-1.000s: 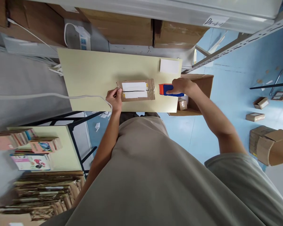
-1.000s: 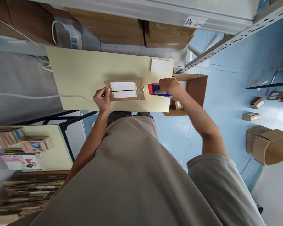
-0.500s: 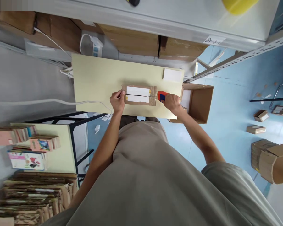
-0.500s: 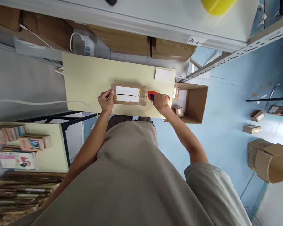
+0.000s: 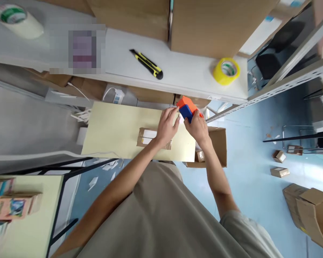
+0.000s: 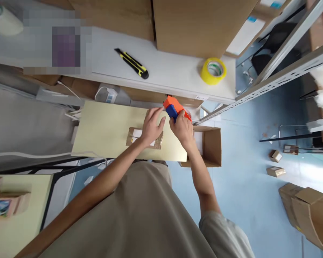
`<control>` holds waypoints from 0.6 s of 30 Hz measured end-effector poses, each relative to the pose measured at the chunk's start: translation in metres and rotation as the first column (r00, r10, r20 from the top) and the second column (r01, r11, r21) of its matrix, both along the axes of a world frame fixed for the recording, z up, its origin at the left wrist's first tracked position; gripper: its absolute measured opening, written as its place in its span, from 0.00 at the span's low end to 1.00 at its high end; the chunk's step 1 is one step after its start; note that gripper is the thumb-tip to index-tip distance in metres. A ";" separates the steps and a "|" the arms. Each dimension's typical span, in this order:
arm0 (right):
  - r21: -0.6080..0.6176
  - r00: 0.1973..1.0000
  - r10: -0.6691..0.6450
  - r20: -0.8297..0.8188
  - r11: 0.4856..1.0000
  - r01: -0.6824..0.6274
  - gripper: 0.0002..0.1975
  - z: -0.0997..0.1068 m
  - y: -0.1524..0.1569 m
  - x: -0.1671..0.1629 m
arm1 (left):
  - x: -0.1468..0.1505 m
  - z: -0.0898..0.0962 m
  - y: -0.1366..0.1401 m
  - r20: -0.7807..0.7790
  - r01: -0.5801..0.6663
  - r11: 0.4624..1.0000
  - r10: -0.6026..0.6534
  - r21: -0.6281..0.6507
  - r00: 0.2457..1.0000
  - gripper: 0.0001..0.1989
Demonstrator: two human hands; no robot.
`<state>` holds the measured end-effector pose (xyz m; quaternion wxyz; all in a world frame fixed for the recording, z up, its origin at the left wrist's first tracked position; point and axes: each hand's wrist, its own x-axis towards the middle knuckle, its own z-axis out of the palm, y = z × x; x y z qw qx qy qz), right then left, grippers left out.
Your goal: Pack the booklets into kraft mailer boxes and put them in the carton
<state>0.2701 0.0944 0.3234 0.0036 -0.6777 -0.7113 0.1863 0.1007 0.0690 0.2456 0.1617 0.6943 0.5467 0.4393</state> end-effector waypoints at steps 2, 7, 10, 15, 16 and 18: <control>0.110 1.000 0.016 -0.027 0.994 -0.013 0.22 0.025 0.020 -0.005 | 0.014 0.024 0.022 0.035 0.075 0.994 -0.078 0.075 0.996 0.25; 0.276 0.998 0.049 0.044 0.959 -0.059 0.22 0.070 0.080 -0.022 | 0.022 0.059 0.072 0.085 0.129 0.978 -0.144 0.164 0.986 0.30; 0.299 0.992 0.061 0.108 0.950 -0.091 0.22 0.073 0.119 -0.036 | 0.016 0.068 0.086 0.087 0.134 0.980 -0.148 0.148 0.985 0.31; 0.288 0.980 0.121 0.156 0.944 -0.163 0.21 0.059 0.162 -0.055 | -0.006 0.064 0.076 0.075 0.115 0.990 -0.122 0.086 0.990 0.32; 0.318 0.981 0.123 0.150 0.933 -0.166 0.22 0.057 0.164 -0.055 | -0.015 0.058 0.070 0.072 0.104 0.993 -0.109 0.063 0.991 0.32; 0.417 0.986 0.113 0.124 0.896 -0.155 0.26 0.049 0.157 -0.051 | -0.040 0.039 0.053 0.074 0.061 0.998 -0.061 -0.009 0.995 0.31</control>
